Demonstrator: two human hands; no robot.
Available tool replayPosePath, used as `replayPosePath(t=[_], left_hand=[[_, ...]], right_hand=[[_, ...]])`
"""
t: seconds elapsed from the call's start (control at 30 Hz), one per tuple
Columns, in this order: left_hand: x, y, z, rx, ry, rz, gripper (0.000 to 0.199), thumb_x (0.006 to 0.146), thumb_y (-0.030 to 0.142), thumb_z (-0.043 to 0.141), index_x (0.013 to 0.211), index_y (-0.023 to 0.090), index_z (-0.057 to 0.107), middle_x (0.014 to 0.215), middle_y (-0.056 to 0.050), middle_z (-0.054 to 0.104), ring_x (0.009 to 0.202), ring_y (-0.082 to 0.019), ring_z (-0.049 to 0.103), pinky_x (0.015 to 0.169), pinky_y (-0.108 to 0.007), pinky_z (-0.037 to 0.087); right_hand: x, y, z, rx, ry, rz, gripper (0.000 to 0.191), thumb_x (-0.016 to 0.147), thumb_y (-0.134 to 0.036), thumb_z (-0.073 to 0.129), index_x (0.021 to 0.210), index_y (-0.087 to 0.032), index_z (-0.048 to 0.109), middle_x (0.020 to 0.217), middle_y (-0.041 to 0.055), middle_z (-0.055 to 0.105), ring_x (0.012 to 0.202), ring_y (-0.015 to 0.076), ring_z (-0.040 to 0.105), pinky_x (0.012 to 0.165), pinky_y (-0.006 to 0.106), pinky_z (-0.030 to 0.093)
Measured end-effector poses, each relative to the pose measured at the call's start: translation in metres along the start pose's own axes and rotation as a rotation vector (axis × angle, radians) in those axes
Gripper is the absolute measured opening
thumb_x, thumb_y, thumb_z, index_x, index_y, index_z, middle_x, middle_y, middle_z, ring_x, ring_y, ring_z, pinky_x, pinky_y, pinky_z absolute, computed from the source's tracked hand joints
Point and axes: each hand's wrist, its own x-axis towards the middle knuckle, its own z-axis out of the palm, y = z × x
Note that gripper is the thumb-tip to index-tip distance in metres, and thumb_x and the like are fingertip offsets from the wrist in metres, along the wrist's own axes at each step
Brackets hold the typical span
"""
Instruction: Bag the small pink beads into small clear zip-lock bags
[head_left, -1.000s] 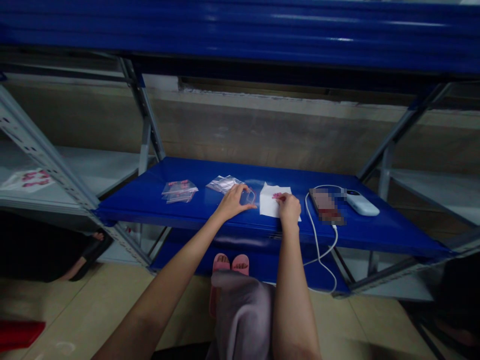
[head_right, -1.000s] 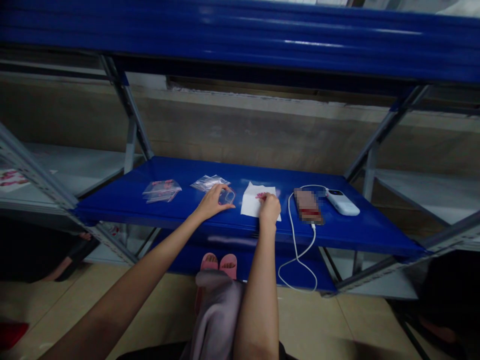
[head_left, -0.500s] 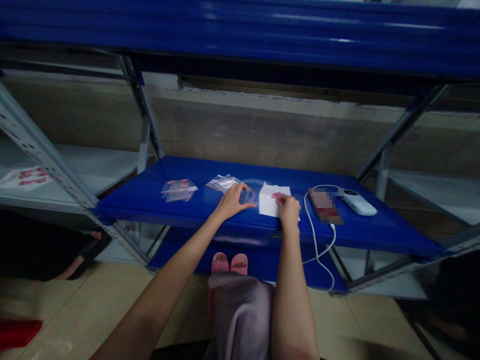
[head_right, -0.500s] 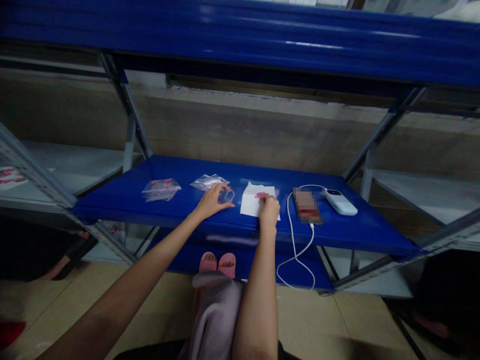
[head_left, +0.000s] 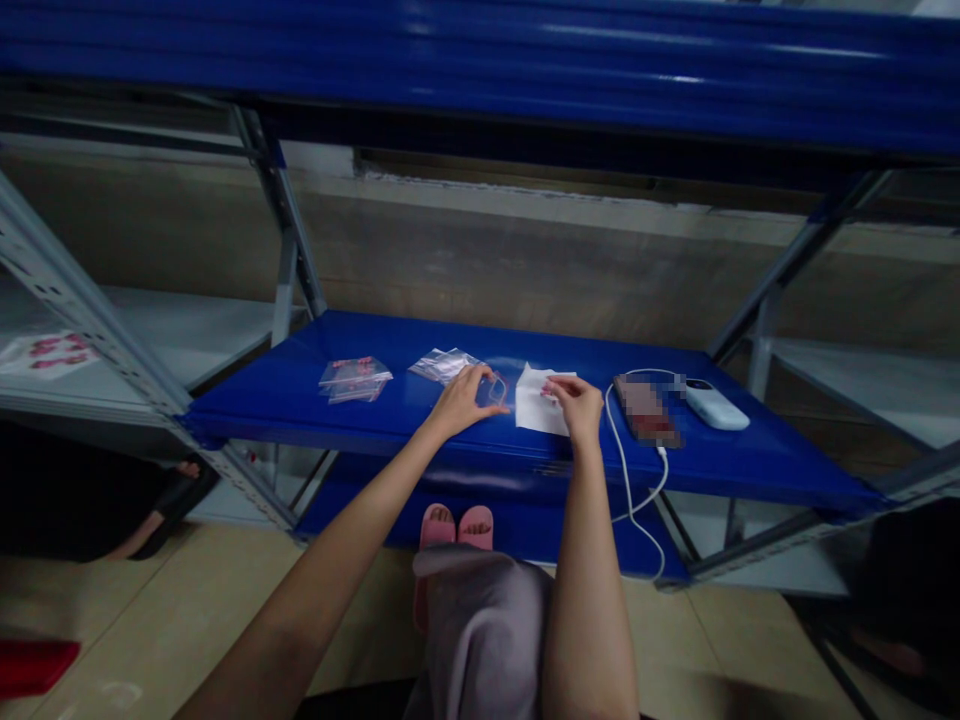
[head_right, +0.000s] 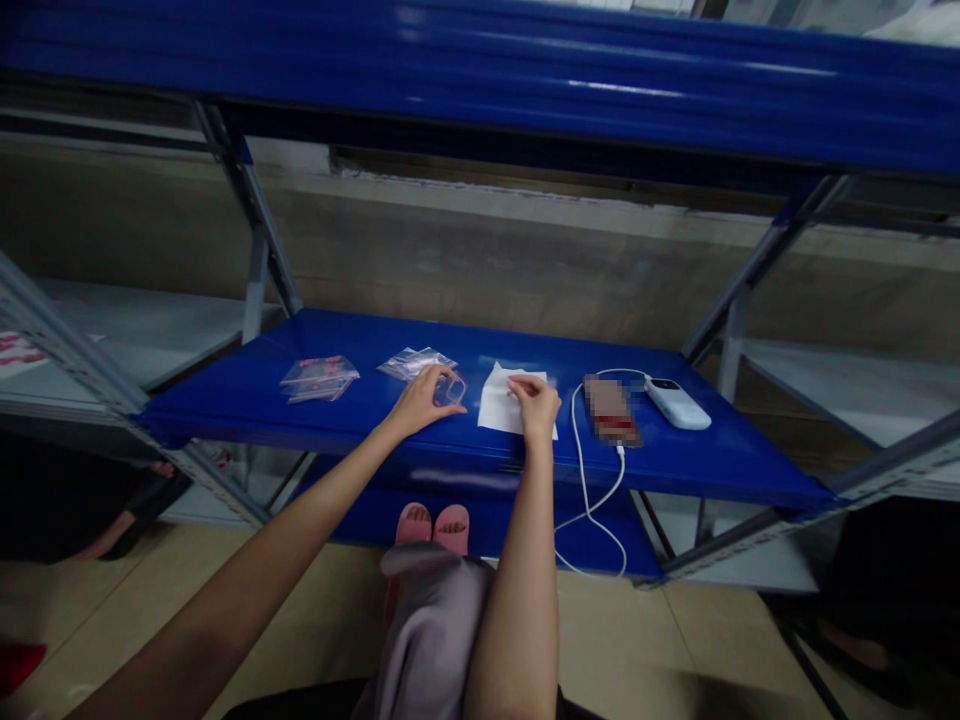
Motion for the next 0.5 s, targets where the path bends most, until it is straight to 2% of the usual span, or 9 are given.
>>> replayPosePath(t=[0.03,0.1,0.17,0.23,0.33,0.5], left_hand=[[0.0,0.0,0.0,-0.003,0.002,-0.002,0.05,0.064,0.043,0.072,0.099,0.021,0.044,0.102,-0.006,0.054,0.1,-0.023,0.052,0.089,-0.039,0.041],[0.0,0.0,0.001,-0.007,0.008,0.001,0.05,0.064,0.043,0.072,0.099,0.021,0.044,0.102,-0.006,0.054,0.101,-0.023,0.052,0.089,-0.04,0.041],[0.0,-0.001,0.001,-0.005,0.012,0.007,0.05,0.064,0.044,0.071,0.099,0.02,0.044,0.101,-0.006,0.054,0.1,-0.024,0.052,0.088,-0.04,0.042],[-0.001,-0.001,0.002,-0.001,0.019,0.002,0.05,0.065,0.044,0.07,0.099,0.02,0.044,0.1,-0.006,0.053,0.1,-0.024,0.052,0.088,-0.04,0.042],[-0.001,-0.001,0.002,-0.001,0.025,-0.015,0.048,0.066,0.043,0.069,0.099,0.02,0.044,0.102,-0.007,0.053,0.101,-0.024,0.052,0.087,-0.04,0.042],[-0.001,0.0,0.001,-0.021,0.041,-0.024,0.049,0.066,0.042,0.07,0.1,0.019,0.043,0.1,-0.007,0.053,0.099,-0.024,0.052,0.086,-0.039,0.043]], right_hand=[[0.0,-0.008,0.003,0.081,-0.029,0.007,0.019,0.062,-0.028,0.066,0.074,-0.014,0.068,0.076,0.0079,0.07,0.068,0.0184,0.063,0.066,0.03,0.049],[-0.003,-0.027,0.011,0.186,-0.165,-0.018,0.022,0.06,-0.03,0.068,0.077,-0.015,0.068,0.082,0.007,0.071,0.073,0.0173,0.064,0.067,0.029,0.049],[-0.007,-0.043,0.021,0.216,-0.306,-0.051,0.02,0.059,-0.029,0.069,0.074,-0.016,0.068,0.08,0.0058,0.071,0.074,0.0166,0.064,0.07,0.028,0.049],[-0.012,-0.055,0.031,0.17,-0.375,-0.061,0.015,0.06,-0.025,0.069,0.072,-0.016,0.068,0.075,0.005,0.071,0.071,0.0163,0.064,0.067,0.028,0.049],[-0.017,-0.062,0.04,0.022,-0.33,-0.074,0.009,0.062,-0.02,0.067,0.07,-0.016,0.069,0.072,0.0047,0.07,0.066,0.0157,0.063,0.065,0.027,0.047],[-0.021,-0.062,0.041,-0.163,-0.236,-0.136,0.012,0.066,-0.021,0.065,0.077,-0.018,0.07,0.075,0.0026,0.071,0.069,0.0147,0.061,0.068,0.026,0.045]])
